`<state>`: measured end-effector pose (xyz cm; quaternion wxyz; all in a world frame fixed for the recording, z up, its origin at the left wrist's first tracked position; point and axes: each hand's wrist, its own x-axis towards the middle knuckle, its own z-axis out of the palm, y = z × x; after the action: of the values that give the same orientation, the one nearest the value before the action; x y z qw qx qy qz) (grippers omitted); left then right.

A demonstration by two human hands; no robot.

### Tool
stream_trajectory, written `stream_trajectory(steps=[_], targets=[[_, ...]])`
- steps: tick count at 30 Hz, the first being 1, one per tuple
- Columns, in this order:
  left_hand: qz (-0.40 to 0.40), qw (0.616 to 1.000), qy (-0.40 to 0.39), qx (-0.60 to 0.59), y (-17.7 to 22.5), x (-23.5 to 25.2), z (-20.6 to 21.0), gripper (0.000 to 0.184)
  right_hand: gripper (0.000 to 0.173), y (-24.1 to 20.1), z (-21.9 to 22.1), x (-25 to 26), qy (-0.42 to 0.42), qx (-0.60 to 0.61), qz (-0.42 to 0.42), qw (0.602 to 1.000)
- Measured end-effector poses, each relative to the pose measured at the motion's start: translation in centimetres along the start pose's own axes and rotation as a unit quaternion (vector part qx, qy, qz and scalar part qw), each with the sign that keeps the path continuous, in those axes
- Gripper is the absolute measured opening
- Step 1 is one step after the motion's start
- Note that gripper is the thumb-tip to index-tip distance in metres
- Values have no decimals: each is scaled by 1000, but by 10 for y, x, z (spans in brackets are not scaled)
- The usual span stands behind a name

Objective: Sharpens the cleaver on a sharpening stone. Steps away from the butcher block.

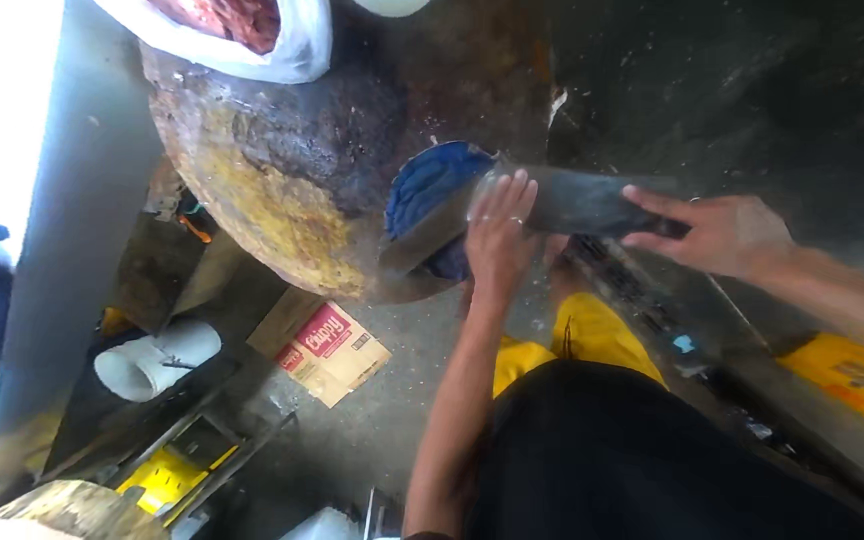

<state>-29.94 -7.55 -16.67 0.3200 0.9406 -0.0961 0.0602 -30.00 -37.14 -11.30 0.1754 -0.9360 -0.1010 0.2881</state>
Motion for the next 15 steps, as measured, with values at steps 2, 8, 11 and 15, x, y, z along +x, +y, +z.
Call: stream_trajectory(steps=[2,8,11,15], targets=[[-28,997,-64,23,-33,-20,-40,63,66,-42,12,23,-26,1,-26,999],[-219,972,-21,86,-162,-141,-186,61,60,-244,80,90,-183,52,-195,962],[-207,976,-13,71,-117,-113,-153,61,59,-193,69,77,-150,60,-180,970],[-67,996,-54,6,-10,-46,-43,59,59,-39,33,-2,-29,23,-40,999]])
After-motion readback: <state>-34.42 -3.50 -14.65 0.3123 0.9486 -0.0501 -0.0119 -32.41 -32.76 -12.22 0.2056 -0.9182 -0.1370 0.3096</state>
